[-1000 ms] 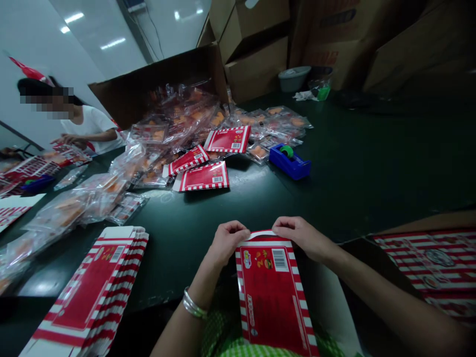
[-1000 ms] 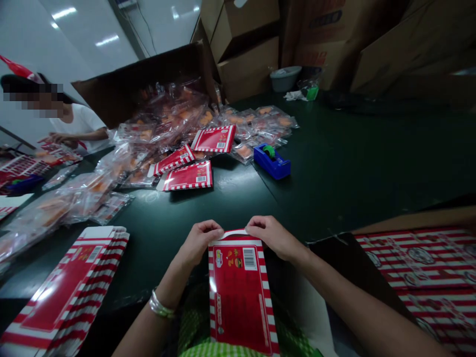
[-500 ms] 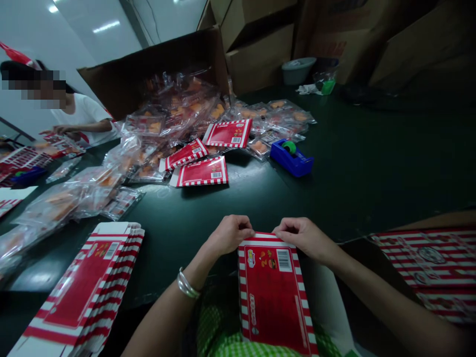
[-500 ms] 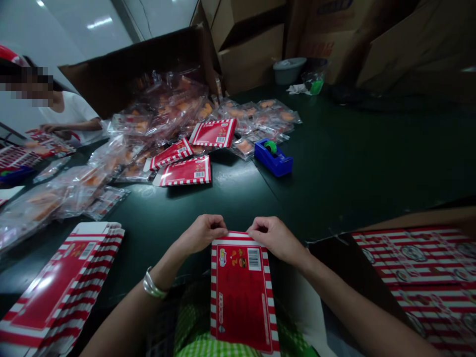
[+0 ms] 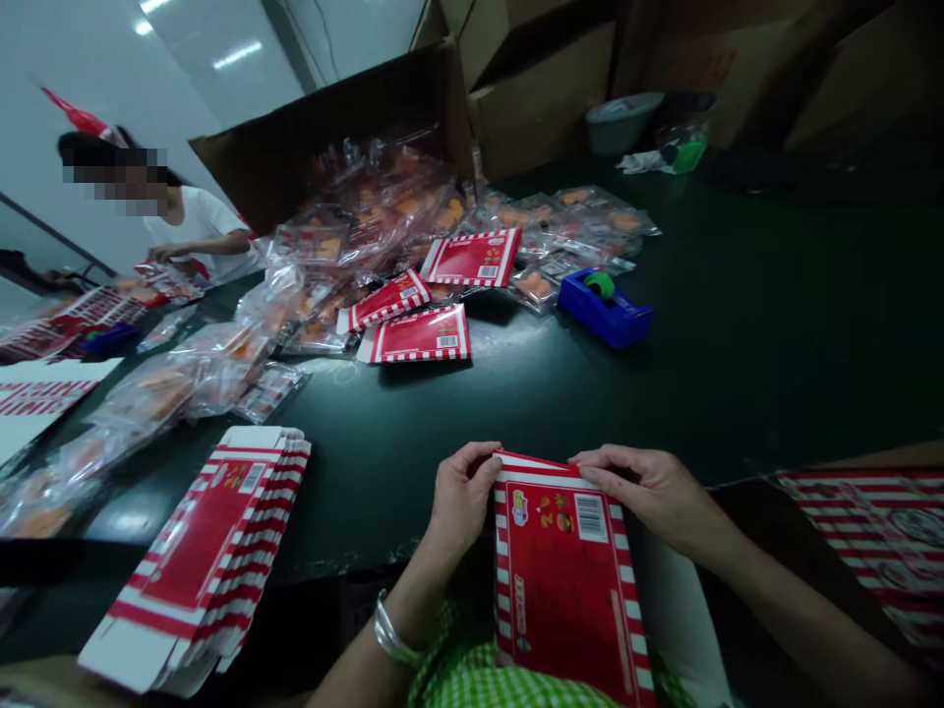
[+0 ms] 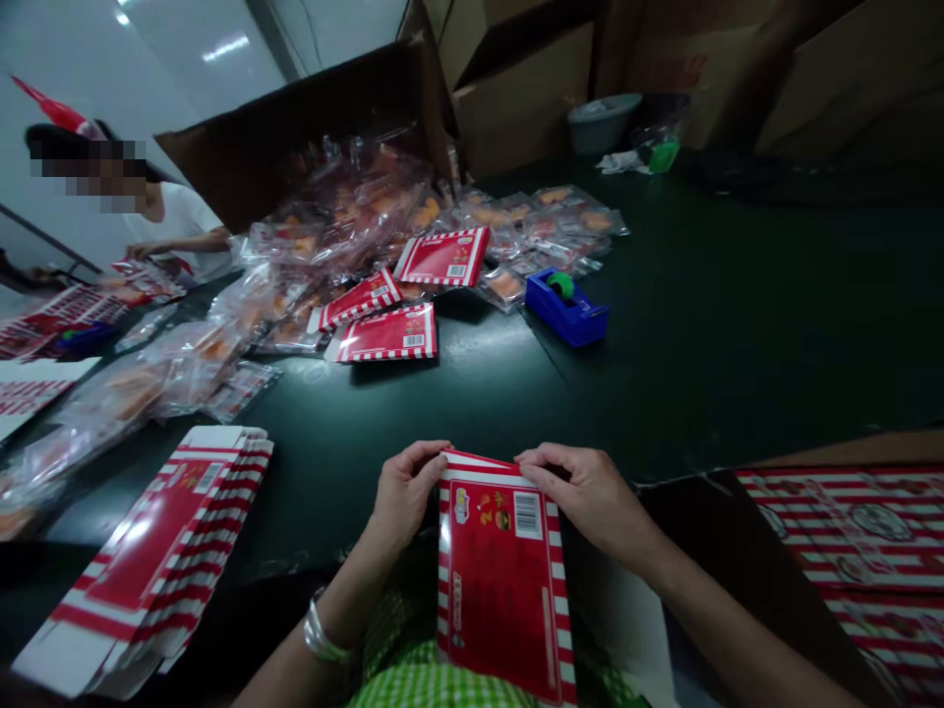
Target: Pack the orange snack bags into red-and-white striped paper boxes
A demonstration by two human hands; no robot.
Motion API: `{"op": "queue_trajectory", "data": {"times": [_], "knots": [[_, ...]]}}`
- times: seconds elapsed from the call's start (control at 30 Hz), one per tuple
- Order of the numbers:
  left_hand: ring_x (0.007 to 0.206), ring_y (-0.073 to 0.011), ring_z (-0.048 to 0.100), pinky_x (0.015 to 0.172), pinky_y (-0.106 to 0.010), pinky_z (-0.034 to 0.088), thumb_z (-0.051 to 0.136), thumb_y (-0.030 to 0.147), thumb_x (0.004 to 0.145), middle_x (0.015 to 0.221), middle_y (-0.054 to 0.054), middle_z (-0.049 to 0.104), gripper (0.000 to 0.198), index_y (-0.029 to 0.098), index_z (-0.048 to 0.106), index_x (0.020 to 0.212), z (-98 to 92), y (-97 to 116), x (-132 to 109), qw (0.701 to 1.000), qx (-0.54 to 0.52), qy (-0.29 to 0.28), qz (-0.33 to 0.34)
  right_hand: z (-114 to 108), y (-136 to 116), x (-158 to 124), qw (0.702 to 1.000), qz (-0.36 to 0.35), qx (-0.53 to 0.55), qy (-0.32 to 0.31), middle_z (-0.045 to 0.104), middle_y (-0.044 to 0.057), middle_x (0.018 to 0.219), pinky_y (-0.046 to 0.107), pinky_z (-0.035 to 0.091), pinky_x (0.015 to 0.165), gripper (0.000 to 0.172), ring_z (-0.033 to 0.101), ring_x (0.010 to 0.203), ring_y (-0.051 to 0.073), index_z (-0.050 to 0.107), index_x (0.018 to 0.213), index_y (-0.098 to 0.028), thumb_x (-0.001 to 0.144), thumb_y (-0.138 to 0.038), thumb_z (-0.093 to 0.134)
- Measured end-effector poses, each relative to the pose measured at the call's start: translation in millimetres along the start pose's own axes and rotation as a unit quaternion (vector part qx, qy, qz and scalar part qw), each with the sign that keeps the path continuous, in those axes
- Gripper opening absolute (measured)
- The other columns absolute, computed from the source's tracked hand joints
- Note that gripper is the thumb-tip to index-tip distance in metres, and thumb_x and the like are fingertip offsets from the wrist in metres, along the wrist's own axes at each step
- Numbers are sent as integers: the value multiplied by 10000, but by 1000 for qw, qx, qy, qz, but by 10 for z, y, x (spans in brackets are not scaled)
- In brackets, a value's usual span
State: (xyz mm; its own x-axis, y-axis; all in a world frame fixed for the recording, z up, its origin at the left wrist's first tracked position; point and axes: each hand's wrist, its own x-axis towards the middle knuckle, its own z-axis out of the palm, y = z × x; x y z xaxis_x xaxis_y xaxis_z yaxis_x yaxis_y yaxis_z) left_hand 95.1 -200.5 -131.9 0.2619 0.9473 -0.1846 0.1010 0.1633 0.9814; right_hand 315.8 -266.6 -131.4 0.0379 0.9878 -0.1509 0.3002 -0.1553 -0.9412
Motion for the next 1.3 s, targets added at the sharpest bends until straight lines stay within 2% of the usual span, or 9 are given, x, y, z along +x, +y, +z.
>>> {"op": "queue_trajectory", "data": {"times": [0.2, 0.33, 0.47, 0.7, 0.8, 0.93, 1.0, 1.1, 1.3], "knots": [[667, -138, 588, 644, -244, 463, 682, 254, 696, 721, -9, 679, 137, 151, 684, 787, 23, 38, 60, 999, -10, -52, 8, 72, -373, 214, 979, -80, -177, -53, 743, 48, 893, 280, 460, 668, 292, 667, 779, 201, 722, 905, -207, 889, -400, 502], [786, -165, 637, 735, -268, 490, 672, 214, 716, 831, -34, 717, 194, 154, 673, 900, 27, 60, 43, 995, -15, -102, 17, 171, -607, 414, 953, -118, -251, -121, 713, 37, 710, 246, 399, 575, 239, 612, 624, 153, 714, 718, -181, 857, -268, 541], [924, -195, 654, 793, -303, 507, 653, 178, 735, 998, -68, 721, 425, 172, 584, 1154, -11, 47, -3, 988, -43, -146, 2, 240, -632, 439, 952, -127, -248, -128, 686, 26, 659, 235, 375, 556, 213, 577, 582, 130, 683, 659, -171, 829, -209, 560], [755, -142, 616, 721, -254, 476, 634, 220, 770, 826, -32, 694, 122, 145, 664, 862, -162, 102, 49, 988, -1, -152, 25, -26, -480, 388, 956, -134, -197, -168, 740, 25, 849, 253, 471, 656, 249, 663, 742, 171, 747, 863, -212, 864, -281, 507], [738, -134, 596, 696, -242, 470, 625, 245, 794, 806, -23, 673, 115, 146, 649, 847, -196, 75, 14, 990, 7, -140, 11, -145, -240, 208, 977, -101, -154, -110, 746, 42, 987, 293, 522, 734, 282, 689, 873, 215, 742, 976, -225, 870, -352, 514], [845, -150, 591, 719, -243, 477, 598, 292, 845, 1013, -46, 658, 130, 168, 634, 863, -113, -48, -124, 993, 22, -111, 22, -47, 40, -129, 986, -97, -135, -9, 732, 61, 1072, 343, 517, 878, 281, 674, 989, 236, 740, 1011, -226, 875, -339, 521], [848, -155, 591, 709, -243, 483, 612, 328, 842, 1007, -40, 650, 157, 175, 634, 870, -64, -93, -161, 995, 3, -94, 14, -44, 87, -163, 993, -74, -94, 2, 737, 63, 1054, 344, 536, 848, 265, 680, 970, 239, 750, 981, -230, 860, -358, 552], [764, -160, 599, 651, -249, 489, 700, 405, 768, 840, -18, 642, 253, 170, 620, 814, -26, -115, -128, 995, -56, -79, -36, -281, 77, 108, 999, -16, -20, 35, 749, 74, 935, 344, 570, 741, 279, 694, 877, 255, 757, 875, -204, 769, -446, 666], [818, -213, 641, 668, -297, 528, 784, 509, 654, 880, -44, 685, 398, 170, 612, 771, -27, -166, -15, 990, -99, -82, -64, -978, -27, 1213, 941, 2, -48, 334, 521, 132, 1355, 495, 352, 1074, 458, 421, 1304, 309, 569, 1244, -162, 836, -353, 652]]}}
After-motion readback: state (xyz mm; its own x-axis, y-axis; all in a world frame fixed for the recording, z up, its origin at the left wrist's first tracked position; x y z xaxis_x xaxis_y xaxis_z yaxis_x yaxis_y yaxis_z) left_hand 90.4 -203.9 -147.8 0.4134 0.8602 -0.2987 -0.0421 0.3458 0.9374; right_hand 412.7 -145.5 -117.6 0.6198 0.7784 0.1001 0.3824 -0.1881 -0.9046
